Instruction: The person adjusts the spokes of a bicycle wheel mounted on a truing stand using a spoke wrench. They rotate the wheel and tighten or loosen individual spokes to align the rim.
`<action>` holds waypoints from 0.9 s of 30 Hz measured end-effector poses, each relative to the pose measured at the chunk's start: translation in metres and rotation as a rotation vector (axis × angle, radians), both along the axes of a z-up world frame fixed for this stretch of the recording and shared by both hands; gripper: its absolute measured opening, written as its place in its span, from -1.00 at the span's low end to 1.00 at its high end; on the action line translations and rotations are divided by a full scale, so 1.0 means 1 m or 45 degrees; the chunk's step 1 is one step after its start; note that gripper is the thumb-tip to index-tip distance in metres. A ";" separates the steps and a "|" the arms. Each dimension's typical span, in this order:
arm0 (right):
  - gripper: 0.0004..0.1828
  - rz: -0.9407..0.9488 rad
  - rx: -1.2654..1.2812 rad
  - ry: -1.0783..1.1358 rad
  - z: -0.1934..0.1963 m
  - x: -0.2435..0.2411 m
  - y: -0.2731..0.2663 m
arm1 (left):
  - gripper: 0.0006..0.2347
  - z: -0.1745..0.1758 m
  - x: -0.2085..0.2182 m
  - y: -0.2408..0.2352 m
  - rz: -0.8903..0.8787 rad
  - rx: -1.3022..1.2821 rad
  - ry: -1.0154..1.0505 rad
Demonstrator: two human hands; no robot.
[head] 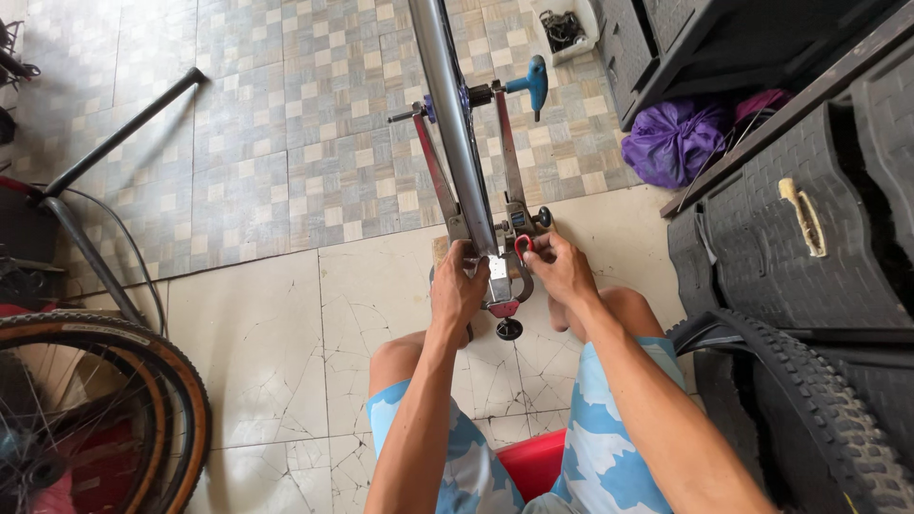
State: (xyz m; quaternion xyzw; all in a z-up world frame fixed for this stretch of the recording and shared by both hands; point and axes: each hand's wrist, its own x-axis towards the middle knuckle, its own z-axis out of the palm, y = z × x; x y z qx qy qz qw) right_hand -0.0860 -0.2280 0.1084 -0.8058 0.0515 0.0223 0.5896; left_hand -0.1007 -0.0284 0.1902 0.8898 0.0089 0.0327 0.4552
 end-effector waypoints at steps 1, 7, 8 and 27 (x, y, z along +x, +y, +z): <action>-0.72 -0.020 -0.013 0.016 -0.001 0.003 0.001 | -0.80 -0.002 -0.001 0.001 -0.023 -0.036 -0.006; -0.74 -0.045 0.018 0.009 -0.011 0.031 0.017 | -0.83 -0.008 -0.003 0.004 -0.061 -0.085 0.067; -0.74 -0.050 0.000 0.017 -0.014 0.035 0.020 | -0.81 -0.007 -0.003 0.005 -0.051 -0.078 0.113; -0.74 0.043 0.037 0.356 -0.014 0.050 0.031 | -0.49 -0.064 0.020 0.038 -0.400 -0.059 -0.095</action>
